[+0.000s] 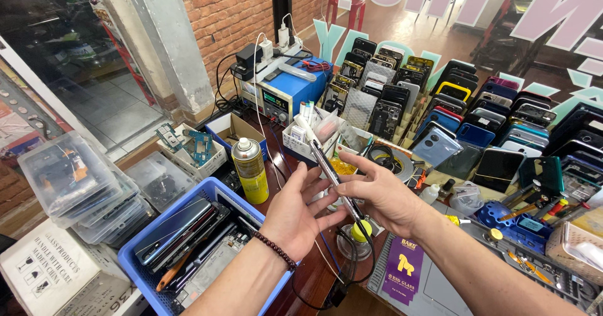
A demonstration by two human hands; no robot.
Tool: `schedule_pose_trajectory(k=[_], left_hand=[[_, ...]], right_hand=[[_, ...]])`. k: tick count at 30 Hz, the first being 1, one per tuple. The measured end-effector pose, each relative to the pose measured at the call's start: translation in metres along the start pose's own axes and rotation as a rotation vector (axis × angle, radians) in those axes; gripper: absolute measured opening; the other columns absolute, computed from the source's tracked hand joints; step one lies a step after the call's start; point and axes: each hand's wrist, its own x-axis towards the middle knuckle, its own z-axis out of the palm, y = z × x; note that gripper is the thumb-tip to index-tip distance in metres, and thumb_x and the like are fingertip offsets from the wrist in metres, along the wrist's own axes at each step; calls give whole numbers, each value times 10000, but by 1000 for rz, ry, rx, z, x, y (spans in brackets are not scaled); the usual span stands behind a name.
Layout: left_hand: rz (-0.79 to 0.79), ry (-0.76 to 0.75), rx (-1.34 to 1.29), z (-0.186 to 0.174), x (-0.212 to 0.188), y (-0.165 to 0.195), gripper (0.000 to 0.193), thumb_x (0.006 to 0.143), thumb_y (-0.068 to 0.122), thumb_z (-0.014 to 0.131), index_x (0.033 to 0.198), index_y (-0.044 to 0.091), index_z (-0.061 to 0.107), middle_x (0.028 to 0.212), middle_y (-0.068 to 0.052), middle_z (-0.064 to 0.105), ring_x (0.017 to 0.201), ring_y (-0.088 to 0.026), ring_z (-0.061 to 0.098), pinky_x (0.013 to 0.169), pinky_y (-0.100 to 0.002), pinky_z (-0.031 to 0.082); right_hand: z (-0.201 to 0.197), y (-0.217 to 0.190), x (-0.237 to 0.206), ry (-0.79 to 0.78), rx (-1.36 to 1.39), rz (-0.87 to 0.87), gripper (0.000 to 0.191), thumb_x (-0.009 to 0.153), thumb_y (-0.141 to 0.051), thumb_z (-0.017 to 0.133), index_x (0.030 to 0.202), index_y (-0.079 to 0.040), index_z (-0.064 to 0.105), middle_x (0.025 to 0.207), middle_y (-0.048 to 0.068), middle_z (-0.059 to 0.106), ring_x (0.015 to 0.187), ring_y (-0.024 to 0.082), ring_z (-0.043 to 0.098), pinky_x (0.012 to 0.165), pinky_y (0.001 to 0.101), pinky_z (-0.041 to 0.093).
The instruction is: The person reassembles a disassembled smartphone by connecting internal components and closing the case. They then connect a charging cable to test the device, which powers on and displays a charging icon. Finally, the person places the phone in a bin and picks up the phone's back cover.
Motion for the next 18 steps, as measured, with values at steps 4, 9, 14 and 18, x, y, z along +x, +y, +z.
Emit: schedule_pose_trajectory(k=[4, 9, 14, 18], left_hand=[[-3, -5, 1, 2, -4, 3, 587, 999, 531, 413, 1347, 84, 566, 1328, -103, 568, 1182, -254, 606, 964, -527, 531], [3, -9, 20, -3, -4, 4, 564, 1005, 503, 405, 1355, 94, 572, 1338, -95, 580, 1169, -251, 607, 959, -515, 525], [11, -25, 21, -7, 1, 1, 471, 1013, 426, 431, 1331, 114, 586, 1266, -79, 611, 1109, -243, 613, 941, -525, 540], [-26, -18, 41, -6, 3, 0, 436, 1031, 465, 439, 1255, 141, 625, 1159, -42, 628, 1020, -214, 597, 878, -526, 520]], right_hand=[[1, -6, -2, -1, 1, 14, 844, 791, -34, 709, 1568, -98, 384, 1236, 143, 672, 1027, 194, 671, 826, 368, 571], [8, -9, -5, -14, 21, 11, 841, 787, -34, 704, 1564, -92, 389, 1244, 139, 690, 1037, 188, 679, 838, 349, 579], [18, -10, -4, 87, -107, 12, 875, 754, -33, 710, 1564, -129, 393, 1228, 136, 710, 960, 193, 696, 768, 344, 560], [27, -6, 3, 136, -282, -90, 921, 734, -40, 742, 1572, -113, 367, 1210, 131, 740, 964, 175, 716, 817, 310, 567]])
